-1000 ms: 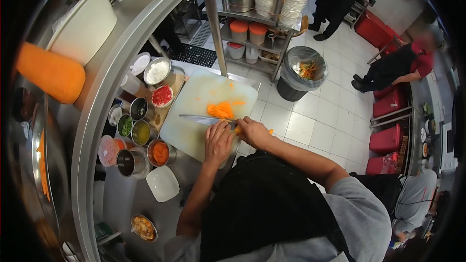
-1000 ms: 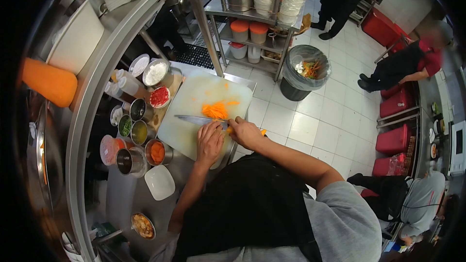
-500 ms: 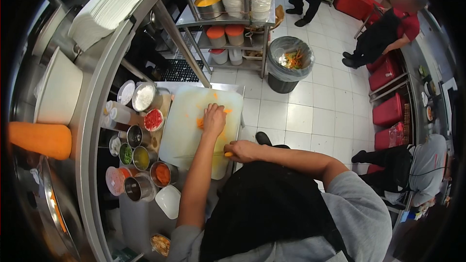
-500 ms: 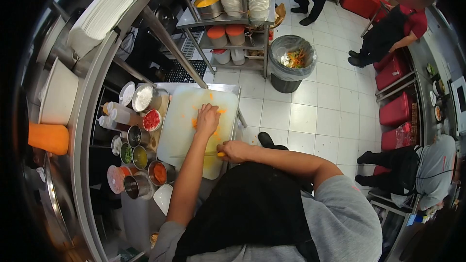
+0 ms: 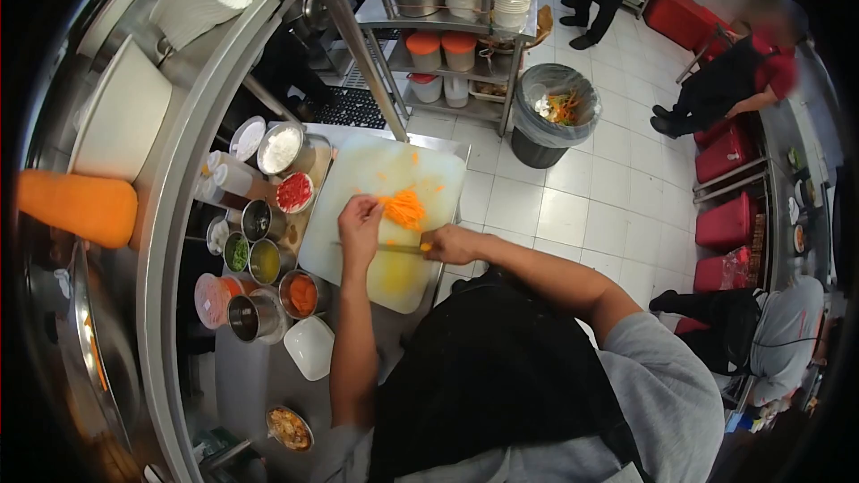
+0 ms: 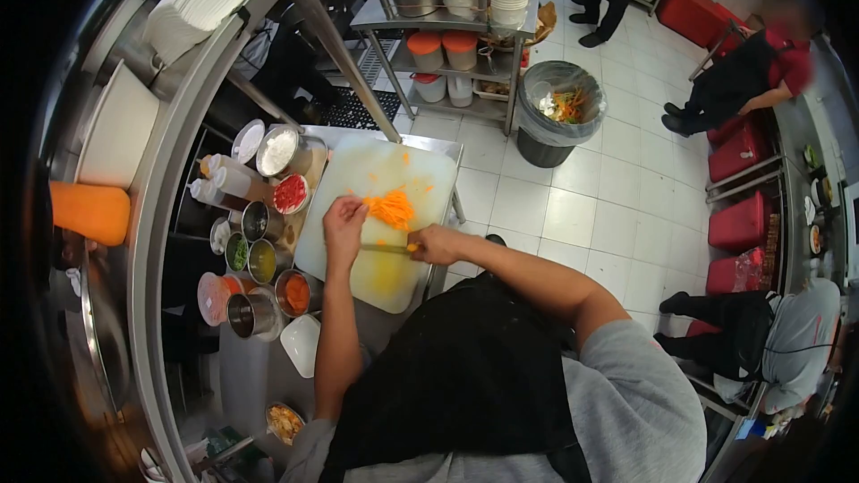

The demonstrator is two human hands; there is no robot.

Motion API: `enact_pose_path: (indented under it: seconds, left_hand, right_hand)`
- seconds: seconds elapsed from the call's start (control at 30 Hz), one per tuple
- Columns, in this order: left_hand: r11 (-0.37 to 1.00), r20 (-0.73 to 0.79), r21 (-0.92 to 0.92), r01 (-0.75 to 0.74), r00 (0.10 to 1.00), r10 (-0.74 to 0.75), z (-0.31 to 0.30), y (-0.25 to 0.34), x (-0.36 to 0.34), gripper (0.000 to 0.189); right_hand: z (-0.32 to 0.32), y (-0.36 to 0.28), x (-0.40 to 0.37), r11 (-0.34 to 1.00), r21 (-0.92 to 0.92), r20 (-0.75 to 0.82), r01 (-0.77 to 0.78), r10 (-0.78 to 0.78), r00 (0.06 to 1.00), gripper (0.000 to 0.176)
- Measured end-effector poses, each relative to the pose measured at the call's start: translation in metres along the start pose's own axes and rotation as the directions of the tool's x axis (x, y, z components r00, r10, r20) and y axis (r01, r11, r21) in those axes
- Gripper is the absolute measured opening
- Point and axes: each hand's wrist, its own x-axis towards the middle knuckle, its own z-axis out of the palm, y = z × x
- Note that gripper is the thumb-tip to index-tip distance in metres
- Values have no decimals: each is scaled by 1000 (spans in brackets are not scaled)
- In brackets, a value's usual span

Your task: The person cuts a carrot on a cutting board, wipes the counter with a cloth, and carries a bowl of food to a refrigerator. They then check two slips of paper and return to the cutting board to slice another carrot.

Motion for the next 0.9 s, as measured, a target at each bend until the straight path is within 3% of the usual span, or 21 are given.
enact_pose_path:
  seconds: [0.03, 0.1, 0.2, 0.27, 0.43, 0.53, 0.6, 0.7, 0.9]
  left_hand:
    - [1000, -10, 5, -1, 1000, 1, -13, 1, -14, 2]
    - [974, -83, 127, 186, 981, -177, -32, 3, -40, 4]
    - [944, -133, 122, 307, 948, -291, -24, -35, -72, 4]
    - [940, -188, 103, 325, 934, -303, -8, -62, -82, 3]
    - [935, -275, 110, 338, 914, -299, 11, -65, -88, 3]
    - [905, -182, 270, 328, 941, -287, -4, -47, -94, 9]
    - [786, 7, 613, -76, 996, 91, -11, -40, -100, 15]
    - [772, 110, 611, -173, 985, 134, -13, -37, -100, 16]
    - [770, 125, 613, -179, 984, 129, -6, -44, -90, 8]
  right_hand:
    - [-4, 4, 3, 1000, 5, -39, -18, 18, 999, 32]
    - [-12, 10, 7, 998, -12, -94, -61, 60, 994, 35]
    - [-26, -9, 1, 994, 30, -145, -107, 110, 983, 36]
    - [-23, -14, -3, 995, 16, -154, -101, 102, 983, 34]
    - [-4, -21, -12, 993, 7, -231, -120, 118, 966, 32]
    - [3, -27, -16, 989, 10, -227, -148, 147, 963, 32]
    - [9, -28, -16, 990, 8, -232, -140, 138, 963, 31]
    - [16, -29, -14, 990, -3, -244, -138, 133, 961, 30]
    - [27, -29, -10, 990, -5, -275, -138, 132, 952, 29]
